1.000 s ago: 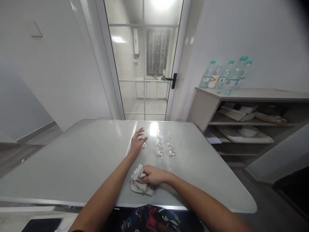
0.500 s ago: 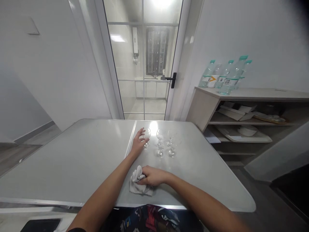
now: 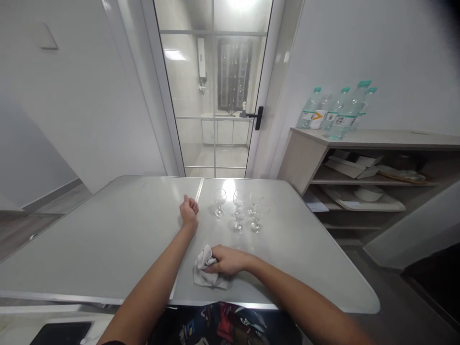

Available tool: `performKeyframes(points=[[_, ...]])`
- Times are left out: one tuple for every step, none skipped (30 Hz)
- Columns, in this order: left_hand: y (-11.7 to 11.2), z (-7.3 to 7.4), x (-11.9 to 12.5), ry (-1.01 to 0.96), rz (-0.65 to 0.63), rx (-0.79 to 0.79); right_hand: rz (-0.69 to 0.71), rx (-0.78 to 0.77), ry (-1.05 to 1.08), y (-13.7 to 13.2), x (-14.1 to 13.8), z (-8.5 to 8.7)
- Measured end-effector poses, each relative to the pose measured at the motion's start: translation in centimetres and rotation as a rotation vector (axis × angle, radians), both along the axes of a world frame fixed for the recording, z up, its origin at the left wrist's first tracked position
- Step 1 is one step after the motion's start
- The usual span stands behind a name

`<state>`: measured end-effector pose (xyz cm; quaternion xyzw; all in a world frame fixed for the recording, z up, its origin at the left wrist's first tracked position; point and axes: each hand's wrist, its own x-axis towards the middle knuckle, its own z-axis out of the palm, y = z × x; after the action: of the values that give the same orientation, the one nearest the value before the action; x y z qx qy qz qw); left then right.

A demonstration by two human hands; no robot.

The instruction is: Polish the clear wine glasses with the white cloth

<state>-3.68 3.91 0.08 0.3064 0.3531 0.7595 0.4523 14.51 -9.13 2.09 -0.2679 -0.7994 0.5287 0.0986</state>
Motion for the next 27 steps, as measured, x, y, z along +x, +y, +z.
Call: performKeyframes(points=[[0.3, -0.2, -0.8, -0.094, 0.024, -0.021, 0.0, 0.0, -0.003, 0.0, 0.0, 0.1], [0.6, -0.4, -1.6, -0.13, 0.037, -0.029, 0.0, 0.002, -0.007, -0.1, 0.0, 0.1], [0.8, -0.5, -2.3, -0.153, 0.049, -0.03, 0.001, 0.004, -0.01, -0.1, 0.0, 0.2], [0.9, -0.6, -2.8, -0.166, 0.057, -0.027, 0.002, 0.009, -0.012, -0.1, 0.0, 0.3], [1.0, -0.7, -3.1, -0.168, 0.06, -0.025, 0.003, 0.014, -0.012, -0.1, -0.1, 0.3], [1.0, -0.7, -3.3, -0.174, 0.062, -0.023, 0.005, 0.018, -0.011, -0.1, -0.1, 0.3], [1.0, -0.7, -3.3, -0.178, 0.062, -0.023, 0.007, 0.02, -0.01, -0.1, -0.1, 0.3], [1.0, -0.7, -3.2, -0.18, 0.058, -0.023, 0.008, 0.019, -0.009, -0.1, -0.1, 0.3], [1.0, -0.7, -3.1, -0.181, 0.053, -0.024, 0.007, 0.018, -0.008, -0.1, 0.0, 0.3], [0.9, -0.7, -2.9, -0.18, 0.048, -0.024, 0.008, 0.016, -0.008, -0.1, 0.0, 0.3], [0.9, -0.8, -2.8, -0.178, 0.045, -0.024, 0.008, 0.014, -0.008, -0.2, 0.0, 0.4], [0.9, -0.8, -2.7, -0.176, 0.043, -0.024, 0.007, 0.013, -0.01, -0.2, 0.0, 0.4], [0.9, -0.8, -2.7, -0.174, 0.042, -0.023, 0.006, 0.012, -0.014, -0.3, 0.0, 0.5], [0.8, -0.8, -2.7, -0.172, 0.043, -0.022, 0.007, 0.014, -0.02, -0.3, 0.1, 0.6], [0.8, -0.7, -2.7, -0.172, 0.043, -0.021, 0.008, 0.018, -0.025, -0.3, 0.1, 0.7], [0.8, -0.7, -2.8, -0.172, 0.044, -0.019, 0.01, 0.023, -0.029, -0.4, 0.1, 0.8], [0.8, -0.7, -2.8, -0.172, 0.045, -0.018, 0.012, 0.03, -0.03, -0.4, 0.1, 0.8], [0.7, -0.6, -2.9, -0.173, 0.045, -0.017, 0.016, 0.038, -0.029, -0.4, 0.1, 0.8], [0.7, -0.6, -2.9, -0.174, 0.044, -0.016, 0.019, 0.045, -0.027, -0.4, 0.1, 0.8], [0.7, -0.6, -2.9, -0.174, 0.043, -0.016, 0.02, 0.049, -0.026, -0.4, 0.1, 0.7], [0.8, -0.5, -2.9, -0.172, 0.042, -0.015, 0.021, 0.053, -0.027, -0.4, 0.1, 0.6], [0.8, -0.5, -2.8, -0.168, 0.041, -0.015, 0.022, 0.056, -0.027, -0.3, 0.1, 0.5], [0.8, -0.5, -2.8, -0.162, 0.039, -0.014, 0.02, 0.057, -0.026, -0.3, 0.1, 0.5], [0.8, -0.5, -2.7, -0.156, 0.037, -0.013, 0.019, 0.056, -0.026, -0.3, 0.1, 0.4], [0.8, -0.6, -2.7, -0.148, 0.035, -0.011, 0.018, 0.054, -0.025, -0.3, 0.1, 0.4], [0.8, -0.6, -2.6, -0.141, 0.032, -0.009, 0.018, 0.053, -0.025, -0.3, 0.1, 0.4], [0.7, -0.6, -2.5, -0.133, 0.029, -0.009, 0.018, 0.052, -0.026, -0.3, 0.1, 0.4]])
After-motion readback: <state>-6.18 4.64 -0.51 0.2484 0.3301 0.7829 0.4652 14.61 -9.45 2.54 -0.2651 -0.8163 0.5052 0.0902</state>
